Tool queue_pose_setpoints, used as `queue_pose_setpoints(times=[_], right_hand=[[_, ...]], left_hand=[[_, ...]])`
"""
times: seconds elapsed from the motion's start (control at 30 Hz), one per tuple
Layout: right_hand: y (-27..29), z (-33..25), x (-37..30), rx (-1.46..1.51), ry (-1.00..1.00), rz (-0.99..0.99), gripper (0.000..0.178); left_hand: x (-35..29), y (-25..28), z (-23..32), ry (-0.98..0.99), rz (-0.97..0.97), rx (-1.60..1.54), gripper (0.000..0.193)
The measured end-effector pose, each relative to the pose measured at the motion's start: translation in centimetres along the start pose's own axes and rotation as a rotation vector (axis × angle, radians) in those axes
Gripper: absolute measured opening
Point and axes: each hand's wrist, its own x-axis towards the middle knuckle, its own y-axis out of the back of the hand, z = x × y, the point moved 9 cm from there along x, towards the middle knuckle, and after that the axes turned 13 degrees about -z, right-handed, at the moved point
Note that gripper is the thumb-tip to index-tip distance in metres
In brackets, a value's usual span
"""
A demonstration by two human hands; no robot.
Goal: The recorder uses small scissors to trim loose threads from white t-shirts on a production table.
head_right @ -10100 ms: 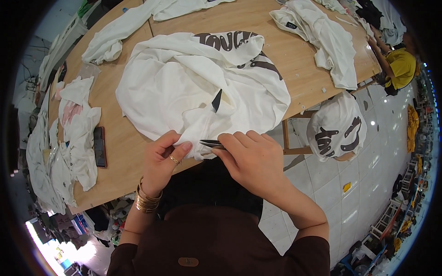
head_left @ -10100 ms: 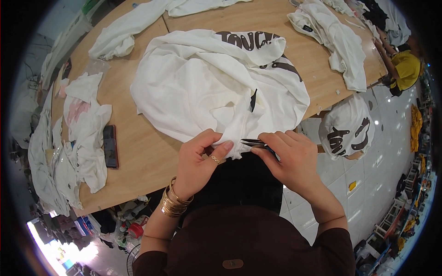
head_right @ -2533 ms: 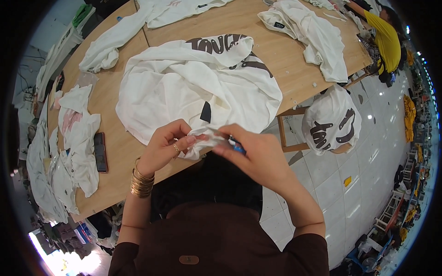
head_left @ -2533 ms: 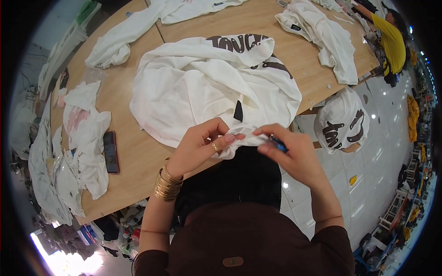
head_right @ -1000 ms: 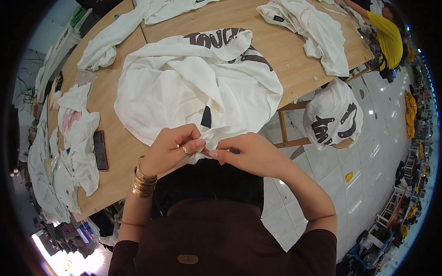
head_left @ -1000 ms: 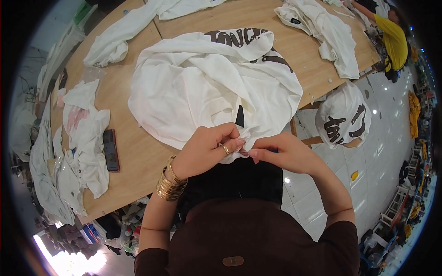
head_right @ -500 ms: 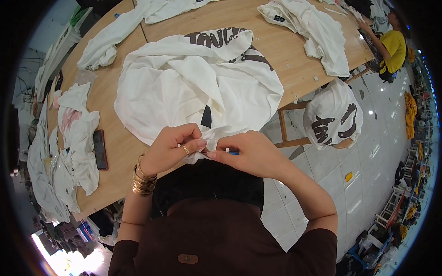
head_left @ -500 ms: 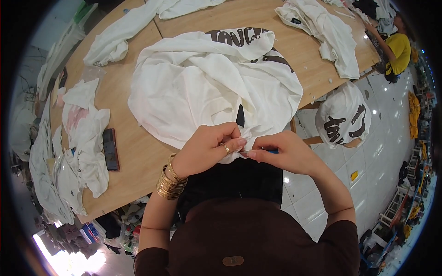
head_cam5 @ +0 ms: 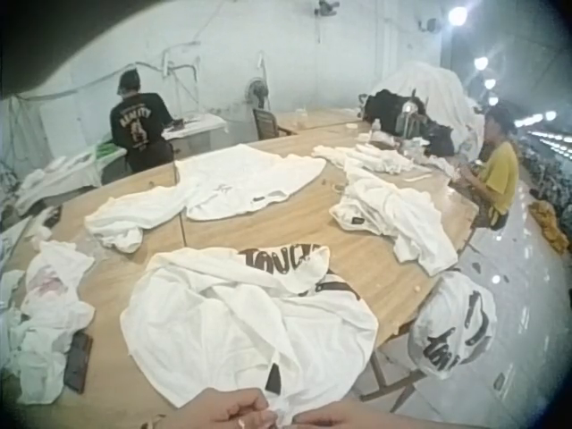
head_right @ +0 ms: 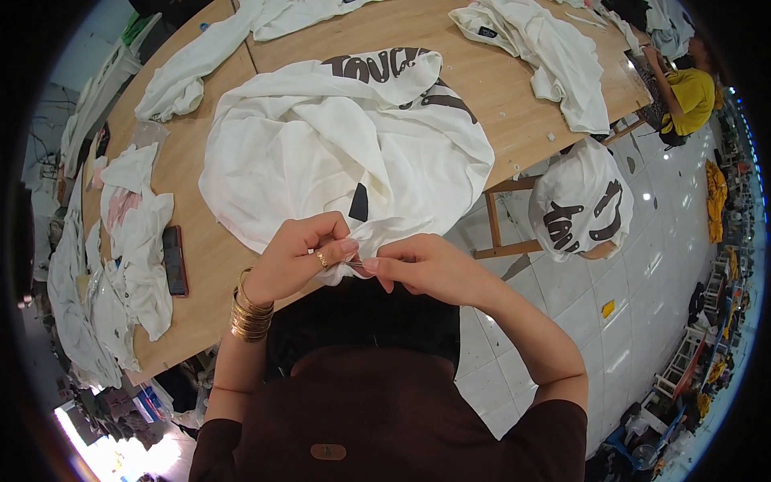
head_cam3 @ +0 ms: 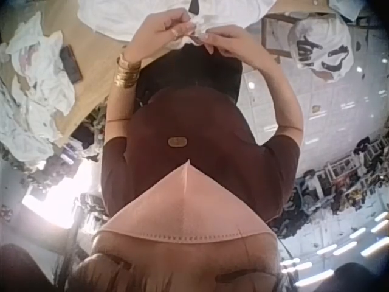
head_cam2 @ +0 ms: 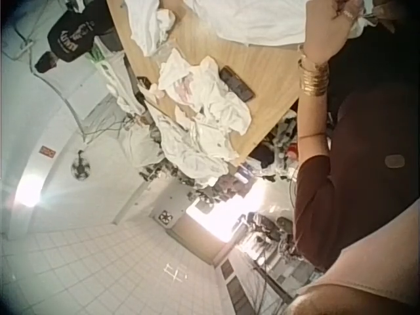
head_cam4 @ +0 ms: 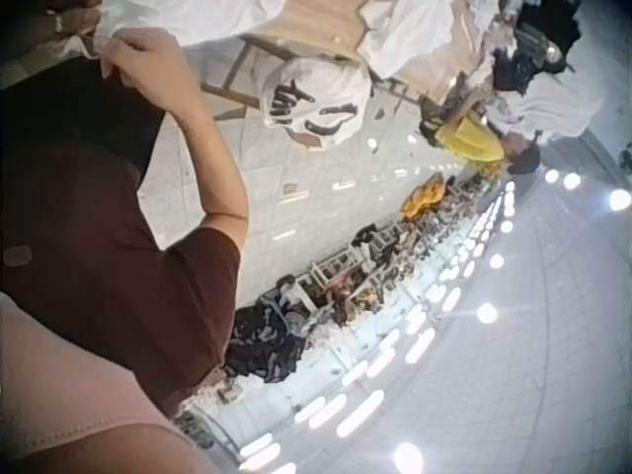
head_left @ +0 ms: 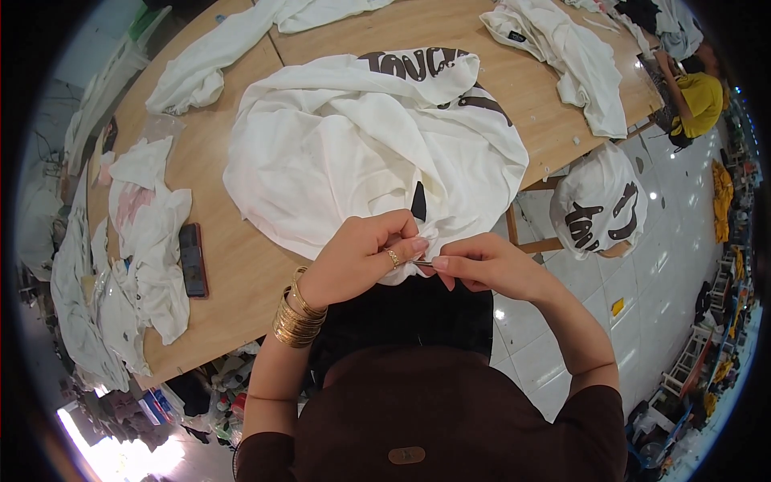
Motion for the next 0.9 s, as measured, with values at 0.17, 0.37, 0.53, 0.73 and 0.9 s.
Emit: queue_pose_setpoints(times=[0.17,0.37,0.53,0.73,0.9], right_hand=[[0.3,-1.1,-0.4,-0.192,0.038,0.066,0.039],[0.4,-0.7,-0.4,-0.176,0.004,0.067,0.039],[0.3,0.0,0.0,-0.105,-0.025,0.026,0.04],[-0.2,0.3,0.3,-0.05,-0.033,-0.036,0.041],[0.2,-0.7,-0.3,-0.12,0.027,0.017,0.043]], left_hand=[[-0.1,-0.2,0.2,-0.036,0.004,-0.044,0.022],[0.0,-0.4,0.2,-0.049,-0.004,-0.06,0.021],[0.0,-0.5,-0.3,-0.028,-0.008,-0.104,0.021],[0.0,-0.5,-0.8,-0.027,0.003,-0.123,0.022],[-0.1,-0.1,-1.0,-0.02,0.028,-0.114,0.023]])
